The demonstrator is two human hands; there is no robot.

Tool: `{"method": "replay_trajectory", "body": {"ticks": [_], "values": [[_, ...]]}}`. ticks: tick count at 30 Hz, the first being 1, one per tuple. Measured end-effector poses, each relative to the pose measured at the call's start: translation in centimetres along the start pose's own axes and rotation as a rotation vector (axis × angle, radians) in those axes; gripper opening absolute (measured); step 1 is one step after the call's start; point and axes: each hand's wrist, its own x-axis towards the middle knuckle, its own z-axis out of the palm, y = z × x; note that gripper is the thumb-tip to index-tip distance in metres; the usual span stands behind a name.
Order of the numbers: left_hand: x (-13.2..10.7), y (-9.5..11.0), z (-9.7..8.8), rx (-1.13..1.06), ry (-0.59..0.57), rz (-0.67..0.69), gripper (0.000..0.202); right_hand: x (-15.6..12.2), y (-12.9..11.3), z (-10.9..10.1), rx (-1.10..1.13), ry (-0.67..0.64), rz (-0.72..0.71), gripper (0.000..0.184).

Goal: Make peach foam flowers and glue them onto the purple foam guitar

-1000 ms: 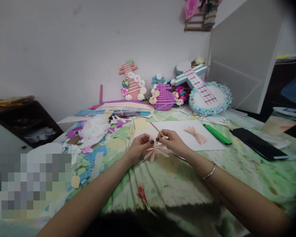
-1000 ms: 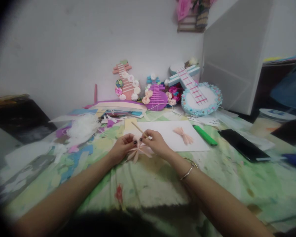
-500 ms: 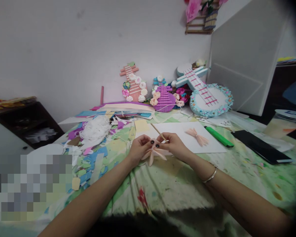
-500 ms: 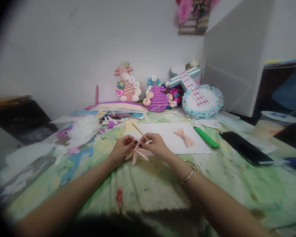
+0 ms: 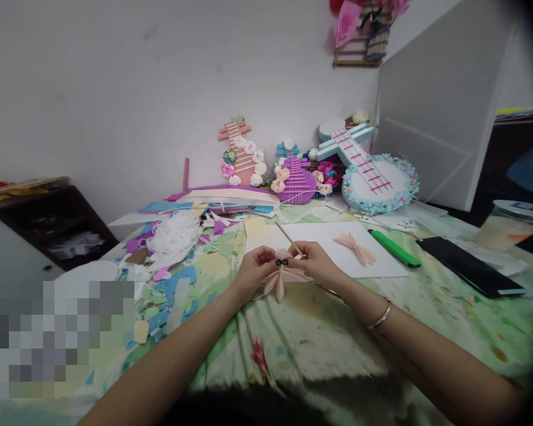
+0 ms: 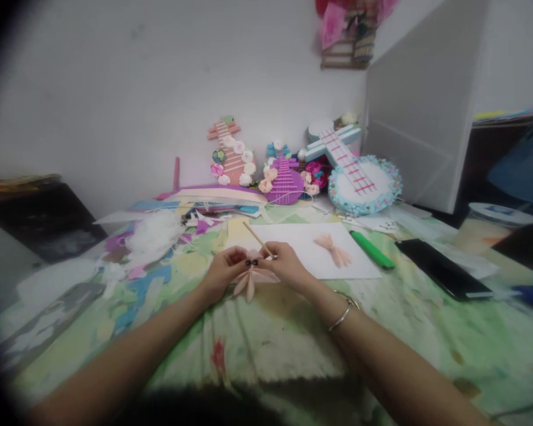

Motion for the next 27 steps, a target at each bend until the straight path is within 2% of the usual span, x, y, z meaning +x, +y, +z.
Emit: {"method": "replay_trajectory", "body": {"ticks": [4, 8, 12, 18, 27], "values": [[0.0, -0.2, -0.1, -0.055, -0.022, -0.029, 0.035, -0.1, -0.6, -0.2, 0.05, 0.018, 0.043, 0.021], [0.2, -0.3, -0.1, -0.102, 0.003, -0.043, 0.038, 0.2, -0.1, -0.4, 0.073, 0.017, 0.015, 0.023], [0.5, -0.3, -0.2, -0.055, 0.062, -0.025, 0.041, 0.5, 0.5, -0.2, -0.059, 0.061, -0.009, 0.026], [0.4, 0.0, 0.0, 0.069, 0.124, 0.013, 0.04, 0.3, 0.4, 0.0, -0.26, 0.083, -0.084, 0.017], [-0.1, 1.0, 0.3, 0.202, 0.046, 0.107, 0.025, -0.3, -0.4, 0.1, -0.251, -0.028, -0.109, 0.013]]}}
